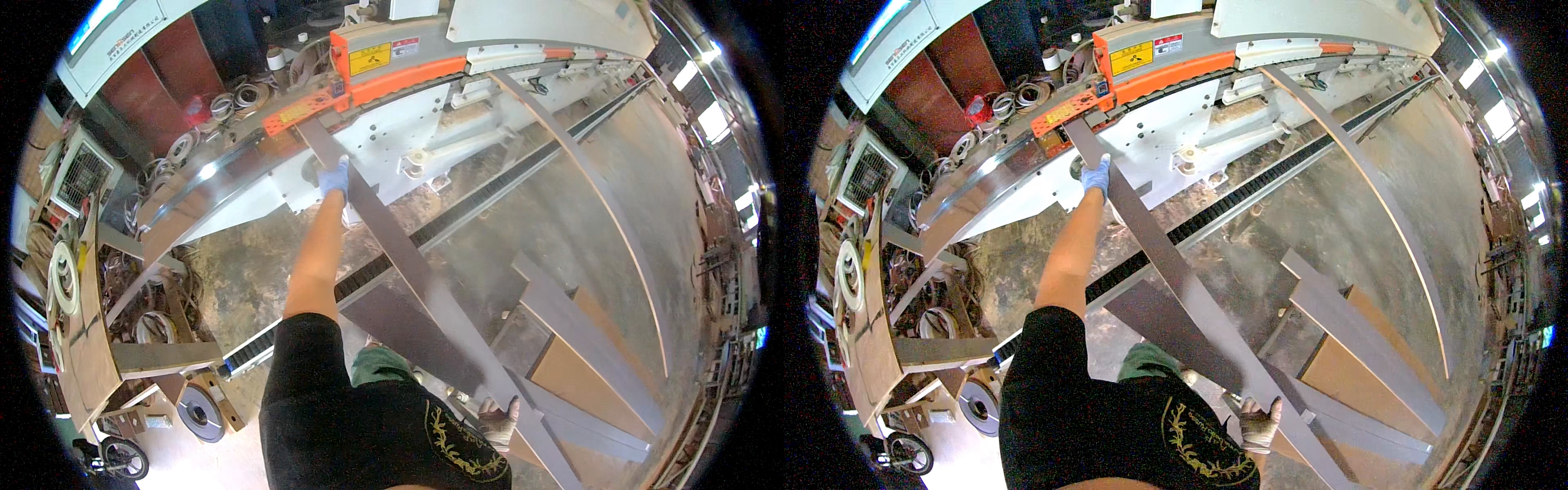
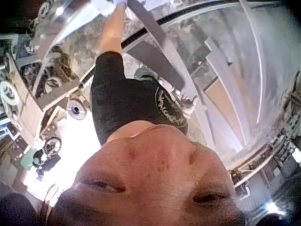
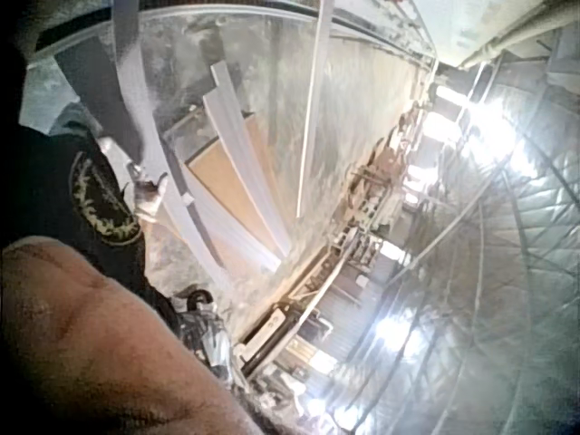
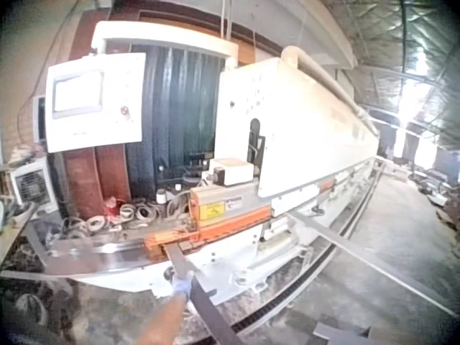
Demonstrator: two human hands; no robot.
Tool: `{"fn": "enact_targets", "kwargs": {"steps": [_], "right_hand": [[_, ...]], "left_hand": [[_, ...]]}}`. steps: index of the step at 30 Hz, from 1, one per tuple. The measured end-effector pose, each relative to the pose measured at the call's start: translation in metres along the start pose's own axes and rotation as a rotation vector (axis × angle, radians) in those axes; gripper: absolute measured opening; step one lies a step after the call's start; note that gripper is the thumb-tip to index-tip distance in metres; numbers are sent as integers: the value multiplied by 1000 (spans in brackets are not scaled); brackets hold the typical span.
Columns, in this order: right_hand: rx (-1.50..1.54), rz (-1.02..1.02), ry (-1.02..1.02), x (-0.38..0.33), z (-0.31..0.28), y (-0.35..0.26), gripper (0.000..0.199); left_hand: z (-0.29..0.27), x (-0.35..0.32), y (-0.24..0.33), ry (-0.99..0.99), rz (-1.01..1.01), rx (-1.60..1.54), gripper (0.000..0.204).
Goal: The person feeds long grey strips into a machine, then moves a large brown board to a table. They place the strips on the board, measure them with a tape measure, and stack them on the floor.
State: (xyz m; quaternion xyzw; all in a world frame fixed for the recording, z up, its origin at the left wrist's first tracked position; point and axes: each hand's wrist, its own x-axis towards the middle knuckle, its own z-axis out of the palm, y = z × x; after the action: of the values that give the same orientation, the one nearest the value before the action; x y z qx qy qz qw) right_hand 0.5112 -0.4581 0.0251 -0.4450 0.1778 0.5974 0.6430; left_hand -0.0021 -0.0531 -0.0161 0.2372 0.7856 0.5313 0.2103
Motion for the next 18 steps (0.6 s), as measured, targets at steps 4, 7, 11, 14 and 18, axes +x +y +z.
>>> {"fn": "enact_targets", "kwargs": {"steps": [4,7,11,14,18], "right_hand": [[40,64,-59,14,18,17,39],[-15,12,-69,10,41,20,37],[26,5,77,33,39,6,36],[-44,-43,24,33,43,4,36],[-15,-22,18,38,44,3,36]], "left_hand": [[4,33,-1,29,101,15,58],[5,15,33,-24,-2,93,59],[15,23,28,10,-4,48,62],[20,16,43,-13,-11,46,64],[24,17,47,-46,-29,12,67]]}}
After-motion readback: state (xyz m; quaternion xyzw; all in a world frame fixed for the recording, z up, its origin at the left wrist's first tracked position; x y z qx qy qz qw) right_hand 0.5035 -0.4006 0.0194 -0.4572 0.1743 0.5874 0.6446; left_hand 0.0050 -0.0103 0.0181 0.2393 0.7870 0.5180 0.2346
